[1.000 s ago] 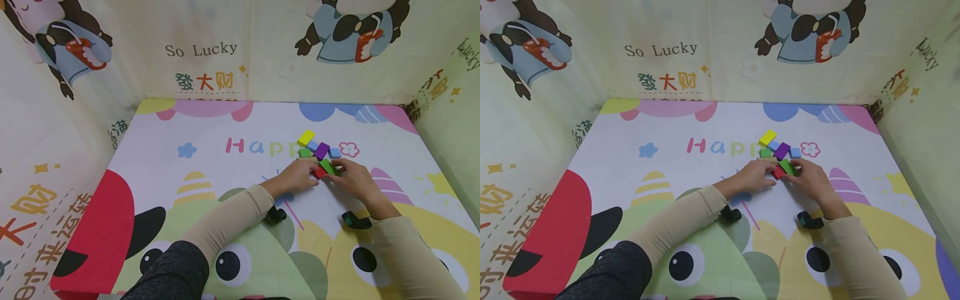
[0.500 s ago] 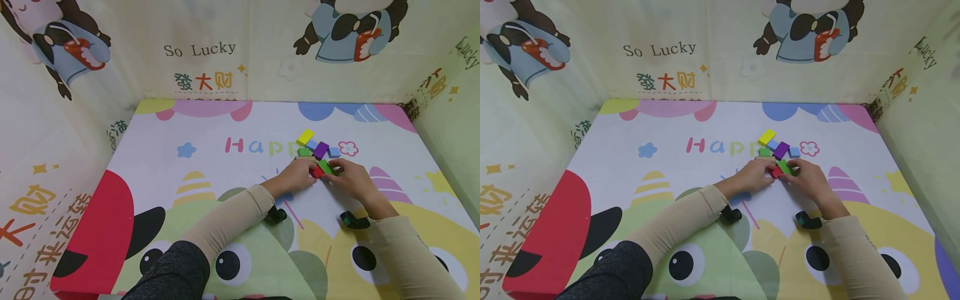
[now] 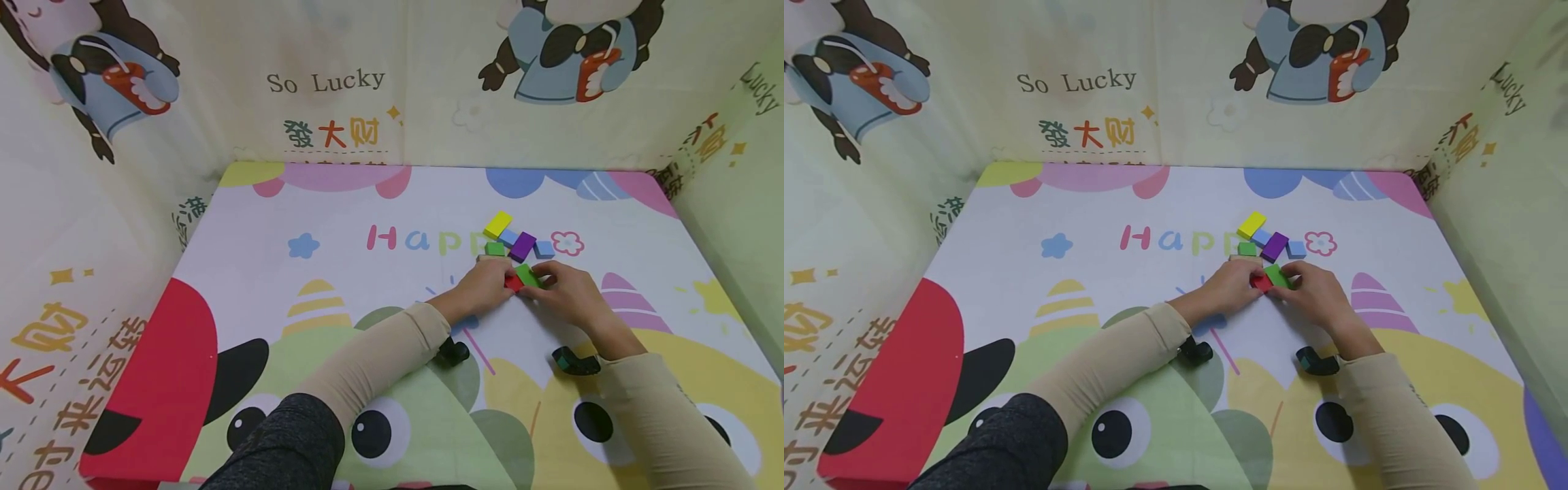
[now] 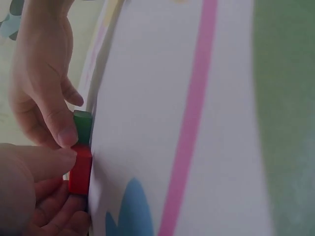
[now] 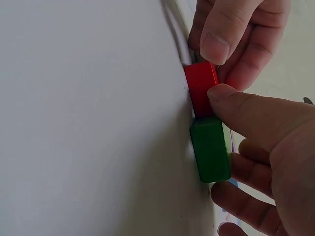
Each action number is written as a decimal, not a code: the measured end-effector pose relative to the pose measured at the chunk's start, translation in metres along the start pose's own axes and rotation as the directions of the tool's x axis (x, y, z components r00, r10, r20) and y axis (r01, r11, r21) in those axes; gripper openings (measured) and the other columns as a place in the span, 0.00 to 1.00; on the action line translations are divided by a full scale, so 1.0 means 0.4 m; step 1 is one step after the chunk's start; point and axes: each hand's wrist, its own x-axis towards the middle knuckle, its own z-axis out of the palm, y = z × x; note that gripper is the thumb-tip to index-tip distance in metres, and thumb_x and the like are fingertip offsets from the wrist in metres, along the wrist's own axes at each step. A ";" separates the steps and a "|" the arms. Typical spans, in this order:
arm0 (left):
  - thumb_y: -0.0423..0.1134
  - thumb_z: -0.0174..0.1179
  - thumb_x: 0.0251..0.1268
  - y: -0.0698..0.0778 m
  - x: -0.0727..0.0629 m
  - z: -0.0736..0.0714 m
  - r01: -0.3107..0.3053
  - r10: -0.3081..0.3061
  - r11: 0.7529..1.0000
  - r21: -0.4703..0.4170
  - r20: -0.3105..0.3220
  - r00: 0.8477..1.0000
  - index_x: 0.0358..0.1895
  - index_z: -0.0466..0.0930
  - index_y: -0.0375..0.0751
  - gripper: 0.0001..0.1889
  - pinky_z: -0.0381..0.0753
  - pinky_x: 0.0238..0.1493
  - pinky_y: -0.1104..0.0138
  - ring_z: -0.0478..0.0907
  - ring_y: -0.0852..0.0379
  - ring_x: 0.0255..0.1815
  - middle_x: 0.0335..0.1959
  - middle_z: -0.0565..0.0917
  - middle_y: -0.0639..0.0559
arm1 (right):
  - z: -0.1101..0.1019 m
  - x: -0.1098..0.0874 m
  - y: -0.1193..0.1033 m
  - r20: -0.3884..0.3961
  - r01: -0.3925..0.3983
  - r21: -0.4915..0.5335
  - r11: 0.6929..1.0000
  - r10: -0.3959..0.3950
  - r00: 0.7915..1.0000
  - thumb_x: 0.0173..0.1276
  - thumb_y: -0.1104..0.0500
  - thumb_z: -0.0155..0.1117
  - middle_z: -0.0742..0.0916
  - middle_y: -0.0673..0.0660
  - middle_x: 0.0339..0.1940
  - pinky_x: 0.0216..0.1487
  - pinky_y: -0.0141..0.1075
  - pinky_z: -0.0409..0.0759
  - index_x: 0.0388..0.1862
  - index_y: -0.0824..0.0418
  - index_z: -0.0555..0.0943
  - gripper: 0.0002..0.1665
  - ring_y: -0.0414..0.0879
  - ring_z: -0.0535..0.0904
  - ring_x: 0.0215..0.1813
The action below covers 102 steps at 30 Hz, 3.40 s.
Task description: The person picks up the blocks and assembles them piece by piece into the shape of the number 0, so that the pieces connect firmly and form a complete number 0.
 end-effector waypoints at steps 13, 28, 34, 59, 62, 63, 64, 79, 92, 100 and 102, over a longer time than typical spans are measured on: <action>0.39 0.65 0.69 -0.005 0.014 0.000 0.060 -0.060 0.998 0.005 0.022 0.998 0.57 0.83 0.44 0.15 0.71 0.52 0.76 0.74 0.64 0.51 0.50 0.82 0.59 | 0.000 0.001 0.002 -0.002 0.002 -0.019 1.000 -0.002 1.000 0.64 0.49 0.74 0.85 0.69 0.48 0.48 0.55 0.77 0.58 0.71 0.78 0.33 0.62 0.81 0.47; 0.39 0.64 0.70 -0.004 0.023 -0.013 0.120 -0.121 0.993 0.017 0.056 0.991 0.61 0.81 0.46 0.18 0.72 0.52 0.76 0.72 0.63 0.52 0.54 0.81 0.59 | -0.008 -0.003 0.000 0.029 -0.056 0.010 0.998 0.056 0.998 0.68 0.54 0.70 0.82 0.71 0.51 0.52 0.57 0.76 0.61 0.72 0.75 0.31 0.64 0.77 0.52; 0.40 0.64 0.70 -0.006 0.025 -0.016 0.116 -0.117 0.993 0.026 0.066 0.991 0.61 0.80 0.47 0.18 0.73 0.51 0.76 0.72 0.63 0.51 0.53 0.81 0.58 | -0.014 -0.003 -0.002 0.030 -0.054 0.009 0.999 0.054 0.998 0.69 0.57 0.68 0.81 0.72 0.54 0.56 0.61 0.72 0.63 0.72 0.74 0.29 0.67 0.74 0.56; 0.39 0.63 0.71 -0.028 0.006 -0.037 0.075 -0.077 0.997 0.019 0.122 0.990 0.63 0.80 0.43 0.19 0.70 0.56 0.75 0.73 0.62 0.59 0.66 0.76 0.60 | -0.025 -0.006 0.003 0.104 -0.029 -0.032 0.999 0.032 0.994 0.70 0.56 0.66 0.79 0.72 0.60 0.62 0.66 0.65 0.65 0.70 0.75 0.29 0.70 0.70 0.61; 0.40 0.63 0.70 -0.029 0.001 -0.038 0.078 -0.080 0.997 0.019 0.119 0.990 0.62 0.80 0.43 0.19 0.71 0.52 0.76 0.74 0.63 0.55 0.63 0.79 0.59 | -0.024 -0.010 0.001 0.111 -0.019 -0.029 0.999 0.022 0.994 0.70 0.57 0.66 0.79 0.72 0.60 0.63 0.66 0.64 0.65 0.69 0.75 0.28 0.69 0.69 0.61; 0.40 0.64 0.70 -0.029 0.000 -0.038 0.079 -0.081 0.997 0.018 0.119 0.990 0.62 0.81 0.42 0.19 0.72 0.51 0.76 0.75 0.63 0.53 0.62 0.80 0.59 | -0.024 -0.011 0.001 0.111 -0.015 -0.028 0.999 0.018 0.994 0.70 0.57 0.66 0.79 0.72 0.60 0.63 0.66 0.64 0.65 0.69 0.75 0.28 0.69 0.69 0.61; 0.40 0.64 0.70 -0.030 -0.002 -0.038 0.082 -0.083 0.997 0.016 0.120 0.989 0.62 0.81 0.42 0.19 0.72 0.49 0.76 0.75 0.63 0.51 0.60 0.81 0.58 | -0.022 -0.013 0.001 0.112 -0.012 -0.027 1.000 0.015 0.994 0.70 0.57 0.66 0.79 0.71 0.59 0.63 0.66 0.64 0.65 0.69 0.75 0.28 0.69 0.70 0.61; 0.39 0.63 0.69 -0.041 -0.014 -0.041 0.068 -0.065 0.998 -0.013 0.141 0.988 0.65 0.77 0.40 0.22 0.72 0.56 0.74 0.75 0.61 0.54 0.59 0.80 0.54 | -0.014 -0.024 0.003 0.092 0.023 -0.024 0.999 -0.021 0.996 0.69 0.60 0.66 0.81 0.71 0.58 0.62 0.65 0.66 0.63 0.69 0.77 0.26 0.69 0.72 0.60; 0.41 0.62 0.70 -0.052 -0.023 -0.049 0.020 -0.022 1.000 0.014 0.171 0.985 0.68 0.75 0.41 0.25 0.71 0.48 0.75 0.73 0.60 0.50 0.62 0.79 0.53 | -0.009 -0.038 -0.002 0.088 0.043 -0.023 0.999 -0.041 0.995 0.68 0.60 0.67 0.80 0.72 0.59 0.62 0.65 0.65 0.62 0.69 0.78 0.26 0.70 0.71 0.61; 0.42 0.62 0.70 -0.049 -0.029 -0.054 0.020 -0.028 0.999 0.043 0.193 0.981 0.68 0.76 0.41 0.25 0.71 0.47 0.75 0.72 0.60 0.49 0.60 0.79 0.54 | -0.006 -0.046 -0.006 0.090 0.056 -0.024 0.998 -0.054 0.994 0.68 0.60 0.68 0.80 0.72 0.59 0.61 0.65 0.66 0.62 0.69 0.78 0.25 0.70 0.71 0.61; 0.42 0.62 0.70 -0.050 -0.031 -0.055 0.019 -0.029 0.999 0.051 0.197 0.980 0.68 0.76 0.41 0.24 0.71 0.46 0.75 0.72 0.60 0.48 0.60 0.79 0.54 | -0.004 -0.048 -0.008 0.090 0.066 -0.020 0.998 -0.064 0.994 0.67 0.60 0.69 0.81 0.72 0.58 0.61 0.65 0.66 0.61 0.69 0.79 0.25 0.70 0.71 0.61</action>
